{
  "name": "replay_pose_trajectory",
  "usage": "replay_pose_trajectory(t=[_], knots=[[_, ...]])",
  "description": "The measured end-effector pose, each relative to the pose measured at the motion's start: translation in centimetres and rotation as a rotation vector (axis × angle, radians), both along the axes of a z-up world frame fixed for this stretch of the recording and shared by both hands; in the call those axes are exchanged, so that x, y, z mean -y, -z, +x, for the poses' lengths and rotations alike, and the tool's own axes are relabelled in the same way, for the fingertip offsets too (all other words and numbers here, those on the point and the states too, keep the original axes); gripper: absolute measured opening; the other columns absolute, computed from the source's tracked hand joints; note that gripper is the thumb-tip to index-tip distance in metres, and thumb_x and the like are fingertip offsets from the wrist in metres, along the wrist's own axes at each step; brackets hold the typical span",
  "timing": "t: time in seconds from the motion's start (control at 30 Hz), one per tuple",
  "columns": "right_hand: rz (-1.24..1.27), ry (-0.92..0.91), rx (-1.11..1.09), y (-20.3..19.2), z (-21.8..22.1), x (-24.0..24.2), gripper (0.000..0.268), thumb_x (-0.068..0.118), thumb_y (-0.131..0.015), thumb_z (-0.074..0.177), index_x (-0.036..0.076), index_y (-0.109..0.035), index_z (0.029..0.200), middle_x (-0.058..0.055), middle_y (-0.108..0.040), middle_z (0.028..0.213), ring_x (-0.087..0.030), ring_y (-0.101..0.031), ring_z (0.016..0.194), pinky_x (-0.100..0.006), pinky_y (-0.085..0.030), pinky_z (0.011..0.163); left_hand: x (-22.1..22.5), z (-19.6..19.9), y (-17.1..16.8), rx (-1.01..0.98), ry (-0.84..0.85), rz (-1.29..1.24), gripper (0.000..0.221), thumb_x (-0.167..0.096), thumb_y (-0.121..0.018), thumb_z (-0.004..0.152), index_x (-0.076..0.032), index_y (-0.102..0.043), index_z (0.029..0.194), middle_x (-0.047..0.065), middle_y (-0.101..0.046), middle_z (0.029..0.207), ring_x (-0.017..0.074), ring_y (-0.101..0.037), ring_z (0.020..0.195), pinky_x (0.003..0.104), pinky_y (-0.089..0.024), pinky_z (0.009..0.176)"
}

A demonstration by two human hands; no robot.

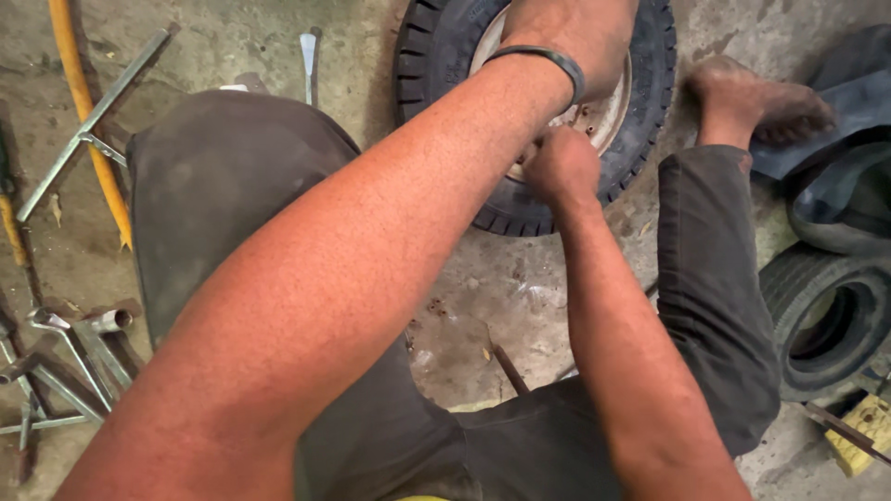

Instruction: The person reassembles a small vehicle wheel by placing a tire over a metal rim, inserting bolts into the hub, and tightening them by hand and using a tool.

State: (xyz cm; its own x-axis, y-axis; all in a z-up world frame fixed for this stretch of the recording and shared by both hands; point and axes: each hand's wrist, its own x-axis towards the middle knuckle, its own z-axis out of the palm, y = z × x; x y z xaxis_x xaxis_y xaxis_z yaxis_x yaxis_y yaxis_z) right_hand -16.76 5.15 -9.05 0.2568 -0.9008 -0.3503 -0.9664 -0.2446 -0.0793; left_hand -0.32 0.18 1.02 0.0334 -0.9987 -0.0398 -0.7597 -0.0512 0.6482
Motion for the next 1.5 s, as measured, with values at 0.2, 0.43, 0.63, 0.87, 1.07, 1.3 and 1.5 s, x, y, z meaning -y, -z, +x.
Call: replay_pose_trajectory(t=[0.2,0.43,0.63,0.87,1.07,1.3,1.5], knots=[[0.005,0.107,-0.002,-0.9,1.4,-0.2,0.024,0.032,-0.080,0.079,0.012,-0.082,0.091,-0.019,-0.075,0.091,-0.038,-0.072,0.088,-0.050,-0.056,0.080,0.2,0.3,-0.3,-0.007,0.027,0.018,0.035,-0.013,-0.077,0.072,-0.015,-0.073,0.106,0.012,-0.075,0.100,0.0289,-0.074,0.090,0.045,-0.060,0.071],[-0.047,0.079,0.066,-0.9,1.0,-0.8,0.022,0.032,-0.079,0.083,0.013,-0.082,0.093,-0.018,-0.075,0.092,-0.039,-0.072,0.089,-0.050,-0.056,0.080,-0.1,0.3,-0.6,-0.012,0.032,0.010,0.036,-0.012,-0.077,0.071,-0.015,-0.074,0.107,0.013,-0.075,0.099,0.0300,-0.074,0.089,0.045,-0.060,0.070],[0.036,0.119,0.017,-0.7,0.6,-0.3,0.028,0.036,-0.081,0.074,0.012,-0.081,0.088,-0.017,-0.075,0.090,-0.038,-0.072,0.087,-0.049,-0.056,0.079,-0.2,0.0,-0.6,-0.009,0.039,0.012,0.036,-0.012,-0.078,0.070,-0.014,-0.074,0.106,0.014,-0.075,0.098,0.0308,-0.074,0.089,0.045,-0.060,0.070],[-0.061,-0.011,0.008,0.2,0.4,-0.2,0.030,0.039,-0.079,0.082,0.010,-0.081,0.088,-0.021,-0.074,0.090,-0.041,-0.071,0.089,-0.052,-0.055,0.080,-0.3,0.3,-0.5,-0.008,0.035,0.012,0.036,-0.011,-0.079,0.069,-0.013,-0.075,0.105,0.015,-0.075,0.097,0.0317,-0.074,0.088,0.046,-0.060,0.070],[-0.030,-0.035,0.000,0.9,0.2,0.0,0.032,0.040,-0.077,0.082,0.009,-0.081,0.091,-0.022,-0.074,0.091,-0.042,-0.071,0.088,-0.052,-0.055,0.079,-0.4,0.4,-0.6,-0.007,0.024,0.011,0.036,-0.011,-0.079,0.068,-0.013,-0.075,0.104,0.016,-0.075,0.096,0.0325,-0.074,0.087,0.046,-0.060,0.070],[0.009,-0.010,-0.041,0.3,0.6,0.2,0.034,0.042,-0.078,0.082,0.009,-0.081,0.090,-0.024,-0.074,0.091,-0.042,-0.071,0.089,-0.053,-0.055,0.080,-0.5,0.9,-1.2,-0.008,0.020,0.013,0.025,-0.013,-0.079,0.070,-0.011,-0.077,0.096,0.017,-0.075,0.091,0.0341,-0.074,0.089,0.046,-0.060,0.073],[0.011,-0.011,-0.052,0.1,0.6,0.0,0.032,0.039,-0.076,0.086,0.008,-0.081,0.090,-0.024,-0.074,0.092,-0.043,-0.071,0.090,-0.053,-0.055,0.082,-0.6,0.5,-1.4,0.002,0.041,0.037,0.028,-0.014,-0.080,0.068,-0.011,-0.076,0.096,0.016,-0.075,0.090,0.0321,-0.075,0.088,0.045,-0.060,0.071]])
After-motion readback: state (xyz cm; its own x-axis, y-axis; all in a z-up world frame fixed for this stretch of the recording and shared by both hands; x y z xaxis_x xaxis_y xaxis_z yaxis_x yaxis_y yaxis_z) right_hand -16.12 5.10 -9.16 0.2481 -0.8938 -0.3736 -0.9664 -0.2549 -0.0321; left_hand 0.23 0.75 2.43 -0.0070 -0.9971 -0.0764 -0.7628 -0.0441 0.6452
